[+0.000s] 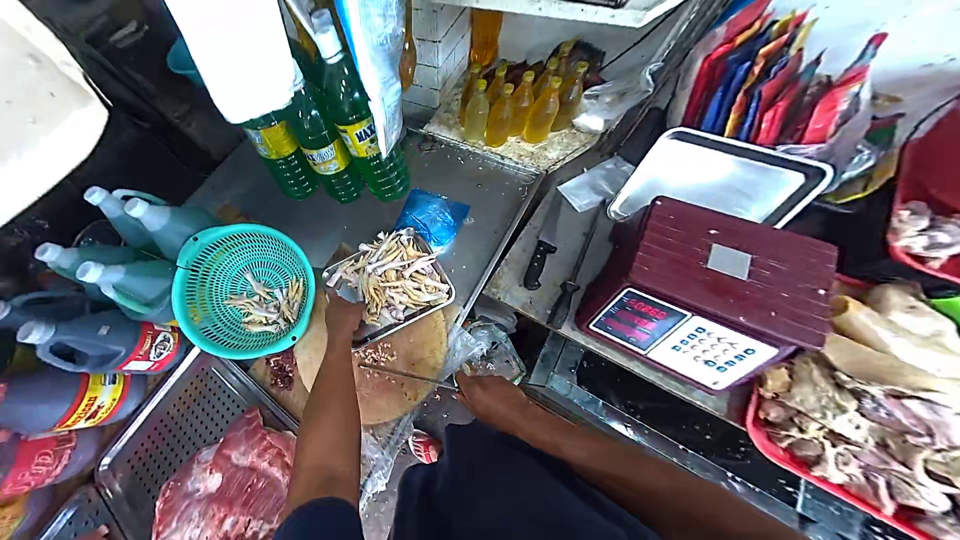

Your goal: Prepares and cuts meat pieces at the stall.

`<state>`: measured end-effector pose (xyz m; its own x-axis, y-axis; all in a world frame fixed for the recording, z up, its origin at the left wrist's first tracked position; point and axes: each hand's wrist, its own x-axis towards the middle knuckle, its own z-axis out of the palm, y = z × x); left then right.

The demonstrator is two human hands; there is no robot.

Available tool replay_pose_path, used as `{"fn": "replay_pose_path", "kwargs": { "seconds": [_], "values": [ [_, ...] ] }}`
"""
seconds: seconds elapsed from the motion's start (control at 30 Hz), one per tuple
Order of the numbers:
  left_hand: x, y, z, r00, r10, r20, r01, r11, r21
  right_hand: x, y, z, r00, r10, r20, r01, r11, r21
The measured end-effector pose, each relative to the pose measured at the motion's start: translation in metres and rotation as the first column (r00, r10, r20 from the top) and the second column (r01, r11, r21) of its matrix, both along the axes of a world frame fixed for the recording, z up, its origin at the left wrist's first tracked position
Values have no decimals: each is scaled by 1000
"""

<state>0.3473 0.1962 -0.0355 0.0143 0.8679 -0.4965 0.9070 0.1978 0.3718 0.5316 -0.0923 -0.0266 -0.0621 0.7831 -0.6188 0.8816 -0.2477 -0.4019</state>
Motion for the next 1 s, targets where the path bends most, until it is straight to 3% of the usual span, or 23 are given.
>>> {"fn": "replay_pose_path", "kwargs": {
  "seconds": [0.13,0.23,0.3,0.4,0.47,0.5,0.57,0.6,0.63,0.7,0.83,1.0],
  "values": [
    [4,-5,13,993,-93,-69,87,993,-79,2,-4,-1,999,-22,-25,22,1000,1],
    [-31,-19,26,983,-23,183,23,1000,2,-1,-4,9,999,42,-11,-42,999,0],
    [-59,-40,46,896,43,443,-73,996,51,-4,-2,19,993,99,-59,-99,995,0],
    [-96,-85,59,655,94,750,-246,965,95,-13,12,24,973,152,-172,-164,985,-58],
    [-108,-119,54,534,105,839,-376,918,124,-18,25,21,973,122,-197,-141,986,-89],
    [-109,-136,49,526,103,844,-429,889,159,-20,31,19,978,85,-193,-102,991,-85],
    [-106,-166,32,618,82,782,-458,846,273,-21,41,16,984,3,-176,-18,996,-84],
    [-106,-179,18,719,44,694,-390,852,350,-20,46,15,987,-11,-163,-2,997,-78],
    [-109,-190,3,831,-29,556,-252,871,422,-19,50,14,990,4,-144,-14,997,-71],
    [-115,-204,-22,937,-187,297,42,900,433,-19,57,18,993,64,-96,-72,995,-76],
    [-136,-192,-17,927,-367,76,336,903,267,-29,64,43,990,129,-57,-130,991,-27],
    [-149,-174,-20,882,-462,94,442,879,179,-56,57,68,987,119,-106,-105,986,127]
  ]
}}
